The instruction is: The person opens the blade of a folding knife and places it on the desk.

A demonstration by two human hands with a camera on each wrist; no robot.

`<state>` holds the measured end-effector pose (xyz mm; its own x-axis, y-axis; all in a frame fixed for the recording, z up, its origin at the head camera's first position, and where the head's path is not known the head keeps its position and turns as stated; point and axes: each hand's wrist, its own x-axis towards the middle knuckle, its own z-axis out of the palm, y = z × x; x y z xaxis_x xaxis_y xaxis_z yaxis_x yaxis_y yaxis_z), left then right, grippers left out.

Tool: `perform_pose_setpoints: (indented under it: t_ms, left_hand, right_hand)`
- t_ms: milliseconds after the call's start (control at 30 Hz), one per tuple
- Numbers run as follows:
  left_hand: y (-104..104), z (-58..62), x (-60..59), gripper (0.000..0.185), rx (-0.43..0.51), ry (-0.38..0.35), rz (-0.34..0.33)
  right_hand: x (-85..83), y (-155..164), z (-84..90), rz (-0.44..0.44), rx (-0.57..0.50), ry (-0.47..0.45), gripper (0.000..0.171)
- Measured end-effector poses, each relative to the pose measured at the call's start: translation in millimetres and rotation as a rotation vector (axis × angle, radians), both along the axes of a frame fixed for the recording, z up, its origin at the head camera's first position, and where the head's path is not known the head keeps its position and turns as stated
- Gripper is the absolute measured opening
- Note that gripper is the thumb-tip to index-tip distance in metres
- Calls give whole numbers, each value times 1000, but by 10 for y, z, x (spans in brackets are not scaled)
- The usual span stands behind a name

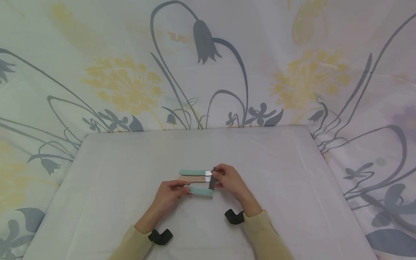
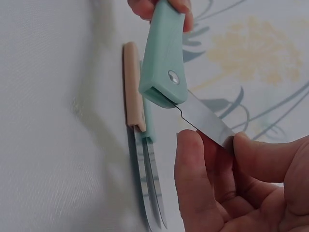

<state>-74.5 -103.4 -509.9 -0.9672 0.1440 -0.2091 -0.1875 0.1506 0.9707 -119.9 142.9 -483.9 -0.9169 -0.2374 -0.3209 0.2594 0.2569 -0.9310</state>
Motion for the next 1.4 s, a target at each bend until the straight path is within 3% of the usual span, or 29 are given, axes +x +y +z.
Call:
perform_pose_setpoints:
  t_ms: [433, 667, 1100, 1233, 1400]
  left_hand:
    - [-26, 8, -20, 20, 11, 38, 34]
    - [-32, 4, -28, 21, -6, 18, -13]
    - [-17, -21, -21, 20, -45, -5, -133]
    - [-4, -39, -22, 20, -50, -14, -135]
    - [-25, -43, -32, 20, -84, 20, -126]
  right_hand:
    - [64, 54, -18, -128, -241, -63, 21]
    - [66, 50, -50, -246, -344, -87, 13]
    - [88, 45, -51, -354, -442, -80, 6]
    - [92, 48, -45, -356, -458, -80, 5]
    - [82, 97, -44, -292, -457, -55, 9]
